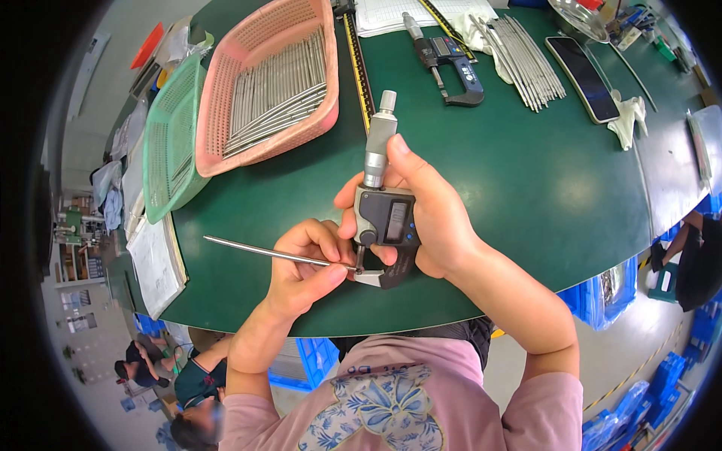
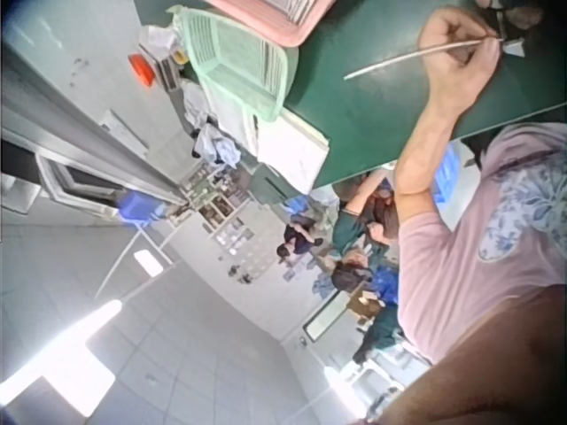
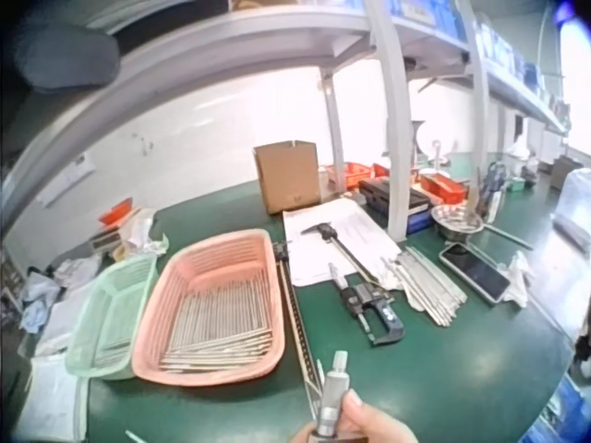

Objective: The person repeatedly picks up thin metal rods from a pink basket and measures their diameter using a digital caliper. After each measurement, the rod is placed into a green basket. The process is performed one rod at a time in a repetitive loop.

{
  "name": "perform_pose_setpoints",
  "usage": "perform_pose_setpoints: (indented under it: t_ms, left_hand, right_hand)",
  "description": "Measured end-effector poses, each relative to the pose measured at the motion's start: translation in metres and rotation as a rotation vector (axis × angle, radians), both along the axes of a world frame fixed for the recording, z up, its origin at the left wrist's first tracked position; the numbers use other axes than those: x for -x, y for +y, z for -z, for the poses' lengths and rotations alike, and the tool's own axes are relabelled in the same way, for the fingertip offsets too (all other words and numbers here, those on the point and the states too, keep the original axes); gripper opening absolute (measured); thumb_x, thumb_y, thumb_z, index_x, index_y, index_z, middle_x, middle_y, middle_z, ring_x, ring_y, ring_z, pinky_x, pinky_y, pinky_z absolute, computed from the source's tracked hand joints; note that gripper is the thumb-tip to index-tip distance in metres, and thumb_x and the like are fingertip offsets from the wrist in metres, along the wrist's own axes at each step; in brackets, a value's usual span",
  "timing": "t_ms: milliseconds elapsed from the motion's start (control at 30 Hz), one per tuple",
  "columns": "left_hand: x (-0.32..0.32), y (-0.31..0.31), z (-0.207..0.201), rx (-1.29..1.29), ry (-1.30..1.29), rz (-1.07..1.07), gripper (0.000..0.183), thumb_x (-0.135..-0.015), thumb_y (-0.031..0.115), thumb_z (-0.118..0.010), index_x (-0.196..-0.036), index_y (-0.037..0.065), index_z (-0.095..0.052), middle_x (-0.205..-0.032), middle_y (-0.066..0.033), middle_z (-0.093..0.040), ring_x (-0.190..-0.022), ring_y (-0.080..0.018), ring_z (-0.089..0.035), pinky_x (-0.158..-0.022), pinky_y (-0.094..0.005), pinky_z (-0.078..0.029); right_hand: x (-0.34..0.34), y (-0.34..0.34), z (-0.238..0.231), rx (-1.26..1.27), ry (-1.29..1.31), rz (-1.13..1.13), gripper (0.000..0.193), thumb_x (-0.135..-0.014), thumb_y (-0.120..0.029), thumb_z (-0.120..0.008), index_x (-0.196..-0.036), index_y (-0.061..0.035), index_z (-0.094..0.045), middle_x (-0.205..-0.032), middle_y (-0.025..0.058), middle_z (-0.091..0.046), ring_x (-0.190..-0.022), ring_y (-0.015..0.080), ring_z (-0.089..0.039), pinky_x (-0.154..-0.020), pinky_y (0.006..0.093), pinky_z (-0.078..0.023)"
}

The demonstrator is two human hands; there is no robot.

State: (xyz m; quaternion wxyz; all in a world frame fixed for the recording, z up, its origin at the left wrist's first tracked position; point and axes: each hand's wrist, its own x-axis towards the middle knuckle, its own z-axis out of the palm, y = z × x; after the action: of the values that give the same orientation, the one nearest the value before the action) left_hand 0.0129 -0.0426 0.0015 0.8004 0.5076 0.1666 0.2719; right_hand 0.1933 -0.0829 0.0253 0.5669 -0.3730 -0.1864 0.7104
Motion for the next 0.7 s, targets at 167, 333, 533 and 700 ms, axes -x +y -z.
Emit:
perform_pose_setpoints:
  t_ms: [167,333,533,700]
  left_hand:
    - [0.0001,-0.0002,0.0023,-0.006,0.01,-0.004,0.014,-0.077,-0.003,-0.058,-0.084,0.001,-0.046,-0.086,-0.0097,-0.054,-0.075,-0.011,-0.054,-0.067,-0.0233,-0.045]
    - [-0.0001,-0.0009,0.0029,-0.009,0.008,-0.008,0.015,-0.077,-0.003,-0.059,-0.083,0.001,-0.046,-0.086,-0.0096,-0.054,-0.074,-0.011,-0.054,-0.067,-0.023,-0.045]
    - [-0.0006,-0.0017,0.0026,-0.004,0.018,-0.008,0.015,-0.077,-0.003,-0.059,-0.084,0.002,-0.046,-0.086,-0.0095,-0.054,-0.074,-0.0111,-0.054,-0.067,-0.0231,-0.045]
    - [-0.0013,-0.0016,0.0016,0.005,0.013,-0.016,0.015,-0.076,-0.003,-0.059,-0.083,0.002,-0.047,-0.085,-0.0096,-0.053,-0.073,-0.0115,-0.054,-0.066,-0.0237,-0.046]
  right_hand:
    - [-0.0031,-0.0021,0.0042,-0.008,0.103,-0.016,0.068,-0.086,-0.055,-0.024,-0.085,0.0045,-0.056,-0.068,0.0135,-0.06,-0.042,0.0147,-0.048,-0.038,0.0232,-0.039]
    - [-0.0024,-0.0012,0.0035,-0.02,0.081,-0.018,0.067,-0.085,-0.055,-0.025,-0.085,0.0042,-0.056,-0.067,0.0141,-0.06,-0.042,0.0147,-0.048,-0.038,0.0233,-0.04]
    - [-0.0011,-0.0022,0.0012,-0.04,0.016,-0.017,0.063,-0.083,-0.056,-0.031,-0.083,0.002,-0.056,-0.066,0.0131,-0.059,-0.041,0.0141,-0.048,-0.038,0.0227,-0.039]
    - [0.0004,-0.0024,-0.0033,-0.063,-0.051,0.022,0.063,-0.082,-0.057,-0.034,-0.083,0.0015,-0.056,-0.065,0.0119,-0.059,-0.041,0.0136,-0.047,-0.038,0.0225,-0.038]
